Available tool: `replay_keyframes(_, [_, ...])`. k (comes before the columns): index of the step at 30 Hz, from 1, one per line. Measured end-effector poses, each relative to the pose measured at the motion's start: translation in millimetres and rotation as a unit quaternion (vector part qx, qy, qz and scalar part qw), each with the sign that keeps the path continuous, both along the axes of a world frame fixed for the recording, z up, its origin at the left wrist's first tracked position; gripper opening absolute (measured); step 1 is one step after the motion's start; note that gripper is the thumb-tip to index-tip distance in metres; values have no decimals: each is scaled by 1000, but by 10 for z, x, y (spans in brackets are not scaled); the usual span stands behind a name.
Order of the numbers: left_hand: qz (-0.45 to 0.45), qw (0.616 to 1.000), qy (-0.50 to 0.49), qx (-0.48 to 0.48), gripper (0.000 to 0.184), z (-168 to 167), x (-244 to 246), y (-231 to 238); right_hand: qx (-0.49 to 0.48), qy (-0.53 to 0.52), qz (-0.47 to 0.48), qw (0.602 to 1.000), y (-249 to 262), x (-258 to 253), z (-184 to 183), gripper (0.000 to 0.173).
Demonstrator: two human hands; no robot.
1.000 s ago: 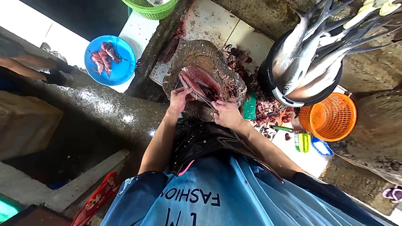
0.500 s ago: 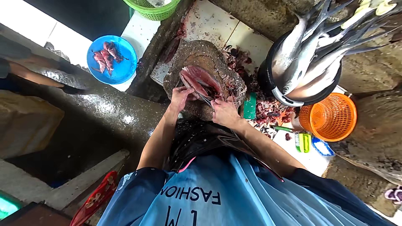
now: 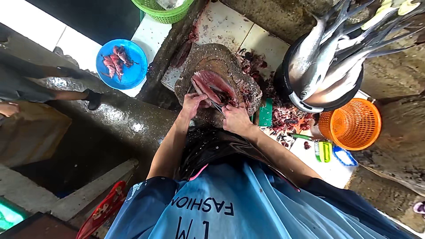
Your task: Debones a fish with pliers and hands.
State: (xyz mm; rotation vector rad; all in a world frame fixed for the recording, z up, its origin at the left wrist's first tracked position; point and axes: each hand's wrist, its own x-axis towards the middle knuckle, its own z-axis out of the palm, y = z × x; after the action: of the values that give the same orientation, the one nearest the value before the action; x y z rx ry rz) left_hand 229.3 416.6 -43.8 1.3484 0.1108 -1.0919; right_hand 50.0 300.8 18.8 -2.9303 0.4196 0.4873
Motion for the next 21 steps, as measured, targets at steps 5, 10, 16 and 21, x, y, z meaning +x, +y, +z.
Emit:
replay_keyframes(5, [13, 1000, 10, -11, 25, 23, -49, 49, 55, -22, -11, 998, -31, 22, 57, 36])
replay_keyframes(10, [103, 994, -7, -32, 17, -142, 122, 85, 383, -145, -149, 900, -175, -180, 192, 26])
replay_keyframes(16, [113, 990, 18, -79, 13, -20, 41, 19, 535, -140, -262, 791, -164, -133, 169, 16])
replay_keyframes(21, [127, 987, 23, -92, 10, -37, -8, -23, 651, -121, -370, 652, -61, 23, 51, 33])
